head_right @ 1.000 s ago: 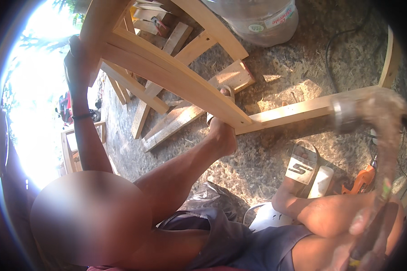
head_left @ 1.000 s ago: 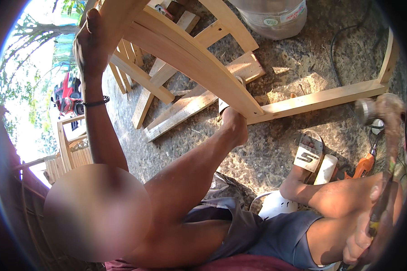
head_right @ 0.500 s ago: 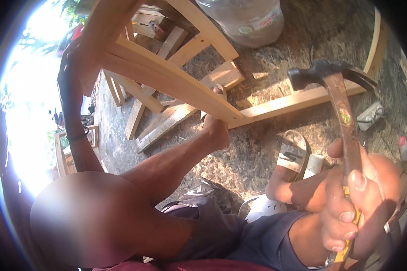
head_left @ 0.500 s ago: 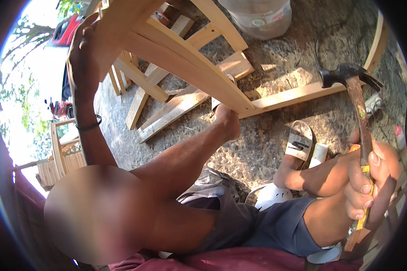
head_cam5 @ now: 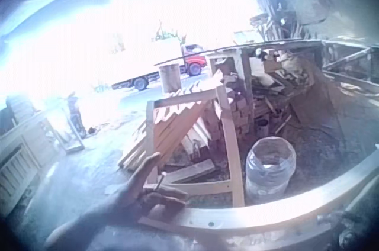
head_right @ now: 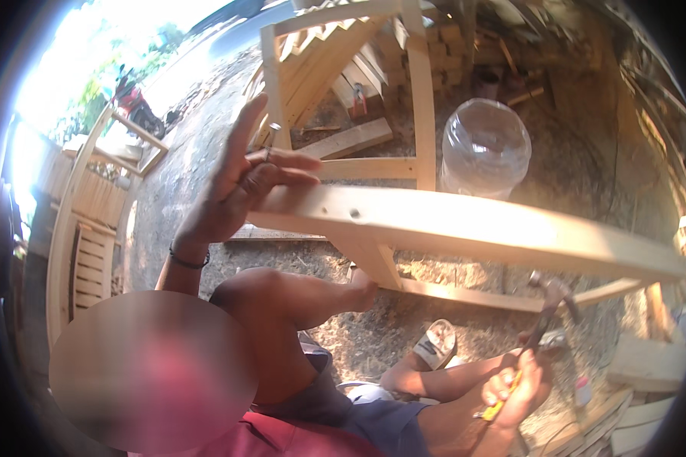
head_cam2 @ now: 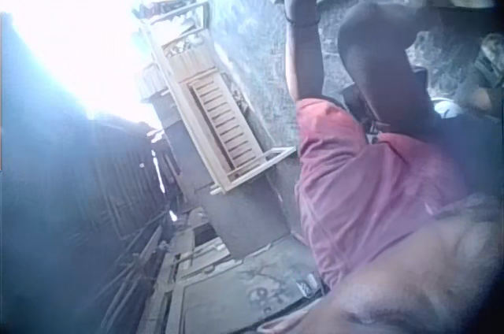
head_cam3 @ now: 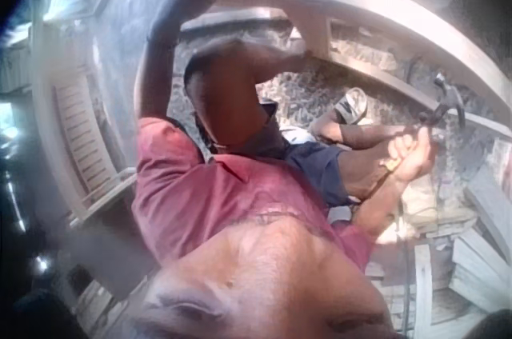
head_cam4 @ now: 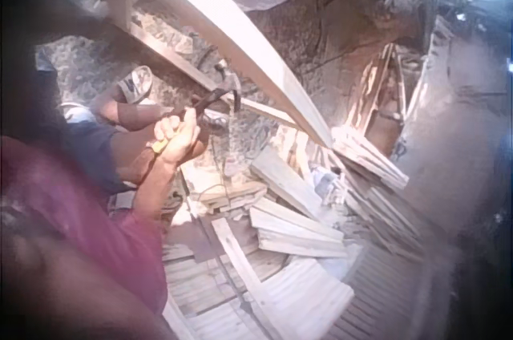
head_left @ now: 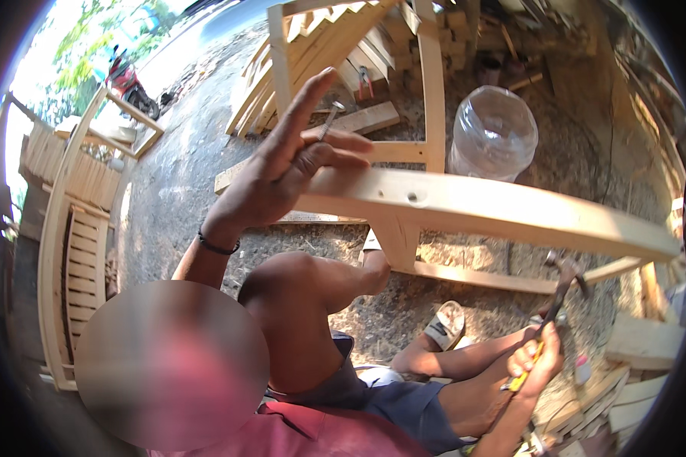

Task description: The person hammers nails into a wooden frame, positioning each nail by hand and then striking it with a hammer before moving the frame to repeat the process on different sides.

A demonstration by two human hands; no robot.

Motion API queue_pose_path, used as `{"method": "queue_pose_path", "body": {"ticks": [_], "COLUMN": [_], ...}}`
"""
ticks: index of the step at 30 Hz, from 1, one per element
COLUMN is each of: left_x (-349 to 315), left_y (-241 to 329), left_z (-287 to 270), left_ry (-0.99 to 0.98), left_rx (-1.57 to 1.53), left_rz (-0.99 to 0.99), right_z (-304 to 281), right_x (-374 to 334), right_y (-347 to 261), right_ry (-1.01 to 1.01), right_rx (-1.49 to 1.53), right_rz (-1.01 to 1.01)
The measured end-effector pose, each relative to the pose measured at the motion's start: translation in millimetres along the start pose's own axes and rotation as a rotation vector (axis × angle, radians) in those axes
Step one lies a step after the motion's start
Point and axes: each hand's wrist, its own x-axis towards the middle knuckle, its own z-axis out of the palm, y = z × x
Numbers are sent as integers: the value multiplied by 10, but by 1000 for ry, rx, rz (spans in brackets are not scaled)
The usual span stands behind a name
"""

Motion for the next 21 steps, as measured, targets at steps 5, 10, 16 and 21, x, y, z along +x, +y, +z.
{"method": "queue_pose_path", "body": {"ticks": [5,10,16,21], "left_x": [-125,-18,140,149], "left_y": [156,157,71,75], "left_z": [-84,-53,179,276], "left_ry": [-87,-78,-178,-188], "left_rx": [-300,-298,-321,-324], "left_rz": [-129,-32,142,-20], "right_z": [11,15,-37,-43], "right_x": [-81,-16,-36,-25], "right_y": [120,166,226,223], "right_ry": [-49,15,22,7], "right_rx": [-88,-155,-156,-213], "right_rz": [169,248,231,202]}}
